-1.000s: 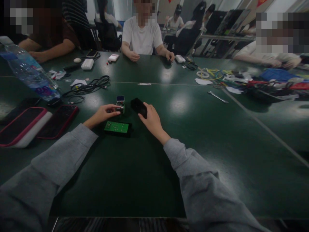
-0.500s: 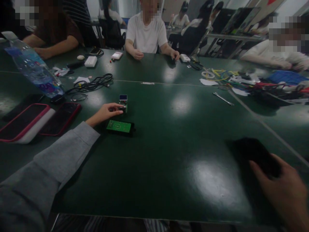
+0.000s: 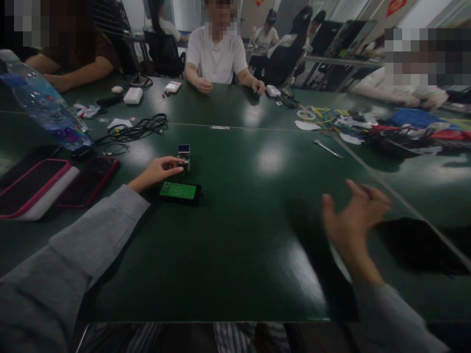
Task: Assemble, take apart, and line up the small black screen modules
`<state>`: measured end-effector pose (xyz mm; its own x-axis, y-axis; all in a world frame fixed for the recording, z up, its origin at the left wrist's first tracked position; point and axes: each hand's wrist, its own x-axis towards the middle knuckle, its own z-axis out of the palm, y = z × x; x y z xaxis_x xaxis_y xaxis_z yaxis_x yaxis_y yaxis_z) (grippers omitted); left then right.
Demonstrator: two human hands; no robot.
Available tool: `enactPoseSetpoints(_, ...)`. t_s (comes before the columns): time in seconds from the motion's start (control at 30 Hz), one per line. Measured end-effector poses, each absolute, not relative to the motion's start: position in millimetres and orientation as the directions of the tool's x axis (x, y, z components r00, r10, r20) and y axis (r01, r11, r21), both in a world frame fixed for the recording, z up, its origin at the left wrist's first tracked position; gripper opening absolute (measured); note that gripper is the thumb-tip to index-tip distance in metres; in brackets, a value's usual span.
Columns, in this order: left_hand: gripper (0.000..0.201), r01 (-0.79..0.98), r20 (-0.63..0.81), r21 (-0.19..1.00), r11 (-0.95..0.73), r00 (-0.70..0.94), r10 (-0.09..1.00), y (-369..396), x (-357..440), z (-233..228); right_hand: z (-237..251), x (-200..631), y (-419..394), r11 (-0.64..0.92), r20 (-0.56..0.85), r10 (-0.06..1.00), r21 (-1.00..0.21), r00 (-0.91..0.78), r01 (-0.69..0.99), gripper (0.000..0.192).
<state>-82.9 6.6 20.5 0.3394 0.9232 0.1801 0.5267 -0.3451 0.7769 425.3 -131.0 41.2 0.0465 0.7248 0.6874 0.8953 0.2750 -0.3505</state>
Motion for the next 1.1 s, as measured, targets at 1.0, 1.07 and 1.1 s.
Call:
enactPoseSetpoints(1.0,0.034,0.488,0.227,0.802,-0.344,0.283,0.932,5.7,-79.4,21.0,19.0,166.6,-14.8,0.586,0.426,0.808,-0.505,-0.408,0.633,0.036)
enactPoseSetpoints(1.07,0.034,0.484,0.231,0.802,-0.349,0.289,0.929,5.8,-79.9,20.3,18.2,167.3,-14.3,0.581,0.431,0.812,-0.527,-0.394,0.62,0.035)
enactPoseSetpoints(1.1,0.033,0.481,0.232,0.803,-0.351,0.289,0.929,5.6,-79.8,20.3,17.4,167.7,-13.8,0.581,0.435,0.812,-0.535,-0.39,0.614,0.035)
